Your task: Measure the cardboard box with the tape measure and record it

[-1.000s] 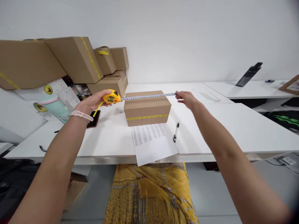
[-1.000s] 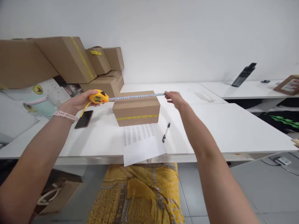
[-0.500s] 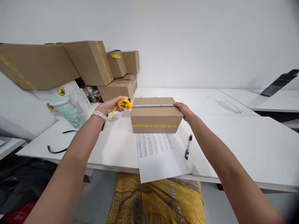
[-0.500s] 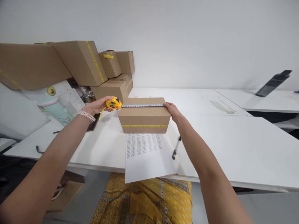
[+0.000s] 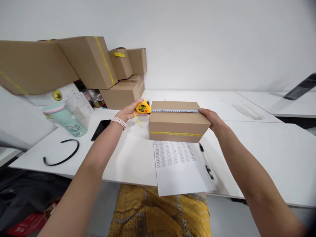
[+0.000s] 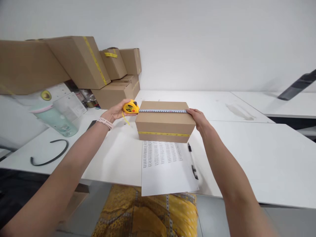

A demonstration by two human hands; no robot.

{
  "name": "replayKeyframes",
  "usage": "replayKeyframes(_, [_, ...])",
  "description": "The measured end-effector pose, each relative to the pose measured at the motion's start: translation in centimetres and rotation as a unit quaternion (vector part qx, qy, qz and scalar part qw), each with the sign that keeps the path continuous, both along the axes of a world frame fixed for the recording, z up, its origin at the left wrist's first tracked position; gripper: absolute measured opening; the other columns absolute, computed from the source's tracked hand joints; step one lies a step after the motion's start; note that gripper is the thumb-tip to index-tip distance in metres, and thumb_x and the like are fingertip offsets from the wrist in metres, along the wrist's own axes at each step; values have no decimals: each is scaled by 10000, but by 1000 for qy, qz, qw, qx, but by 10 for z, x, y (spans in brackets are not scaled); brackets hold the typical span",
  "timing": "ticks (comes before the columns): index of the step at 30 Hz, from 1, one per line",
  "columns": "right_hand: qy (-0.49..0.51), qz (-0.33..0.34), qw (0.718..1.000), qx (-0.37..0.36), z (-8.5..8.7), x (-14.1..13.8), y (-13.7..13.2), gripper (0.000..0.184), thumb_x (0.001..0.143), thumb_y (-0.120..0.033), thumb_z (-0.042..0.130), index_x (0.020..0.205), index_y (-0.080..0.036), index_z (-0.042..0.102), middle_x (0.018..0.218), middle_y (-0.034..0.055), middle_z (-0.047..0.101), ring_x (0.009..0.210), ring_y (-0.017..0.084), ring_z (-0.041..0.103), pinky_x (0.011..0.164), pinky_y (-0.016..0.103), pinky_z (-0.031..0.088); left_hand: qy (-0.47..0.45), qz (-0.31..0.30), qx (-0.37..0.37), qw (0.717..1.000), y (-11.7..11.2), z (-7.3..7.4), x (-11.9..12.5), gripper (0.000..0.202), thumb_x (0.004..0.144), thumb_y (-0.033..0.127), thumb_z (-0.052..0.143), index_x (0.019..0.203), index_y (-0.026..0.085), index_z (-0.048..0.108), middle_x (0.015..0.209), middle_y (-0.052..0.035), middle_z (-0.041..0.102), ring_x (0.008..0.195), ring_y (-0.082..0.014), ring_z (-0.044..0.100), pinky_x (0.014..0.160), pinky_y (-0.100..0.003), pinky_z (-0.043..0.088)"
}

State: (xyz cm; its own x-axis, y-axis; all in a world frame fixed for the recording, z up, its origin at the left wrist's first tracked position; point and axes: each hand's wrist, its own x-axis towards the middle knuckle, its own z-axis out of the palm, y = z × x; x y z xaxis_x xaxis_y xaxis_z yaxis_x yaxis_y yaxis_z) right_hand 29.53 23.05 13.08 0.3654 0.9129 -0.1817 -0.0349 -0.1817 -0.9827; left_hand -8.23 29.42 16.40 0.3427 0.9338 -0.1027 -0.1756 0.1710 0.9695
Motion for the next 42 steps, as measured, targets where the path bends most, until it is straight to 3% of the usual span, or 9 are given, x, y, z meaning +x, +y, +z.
replayKeyframes(10, [53,-40,997,35,-8,7,-2,265,744,-305,785,953,-188,673,918,18,685,730,132,606,537,219,477,9,-23,-6,1000,19,1,11,336,785,373,791,983,115,708,974,-142,769,911,-271,738,780,-437,663])
replayKeyframes(22, [31,-77,996,26,-6,6,1,177,717,-259,787,786,-180,644,777,15,665,674,128,584,518,229,456,61,-24,-5,998,22,3,8,441,750,431,815,1024,107,692,1023,-182,756,913,-287,741,744,-445,660])
replayKeyframes(26, [-59,-99,993,22,-4,9,0,281,699,-309,829,644,-192,579,699,30,638,669,145,556,544,261,451,86,-24,27,996,13,20,13,391,763,367,814,1023,100,700,1013,-171,754,900,-275,741,729,-403,661])
replayKeyframes(30, [-128,-86,985,73,5,29,5,363,694,-387,844,605,-204,544,655,18,607,687,146,541,648,293,473,90,-24,107,990,-22,54,22,360,762,358,816,992,97,723,984,-146,756,897,-258,735,730,-358,652])
replayKeyframes(32, [-119,-79,982,126,13,39,10,348,729,-433,811,651,-205,560,707,19,632,739,149,572,709,298,481,83,-70,133,985,-58,58,33,390,755,382,818,1008,98,729,1016,-146,753,917,-253,731,757,-345,643])
replayKeyframes(34, [-118,-60,975,177,23,39,16,313,761,-457,775,711,-212,587,783,23,669,813,159,599,750,299,484,57,-148,94,983,-104,44,50,456,719,415,834,1033,104,720,993,-145,747,797,-239,732,699,-352,634])
replayKeyframes(37, [-175,40,967,183,39,19,27,241,777,-429,758,780,-209,659,873,40,704,870,179,600,773,311,483,-5,-239,-30,971,-172,2,91,510,684,429,871,1064,164,658,966,-107,716,712,-231,732,633,-354,599])
replayKeyframes(40, [-255,140,951,102,48,-10,44,215,790,-404,742,838,-196,710,885,65,708,821,192,586,766,343,479,-82,-217,-78,970,-206,-30,136,515,703,428,878,1053,195,579,1017,-73,683,757,-196,739,737,-347,582])
replayKeyframes(42, [-299,150,940,63,49,-25,57,245,807,-428,718,906,-204,720,877,72,704,808,207,583,764,366,478,-124,-178,-78,973,-204,-35,158,500,711,469,863,999,183,571,980,-55,664,732,-173,725,743,-329,567])
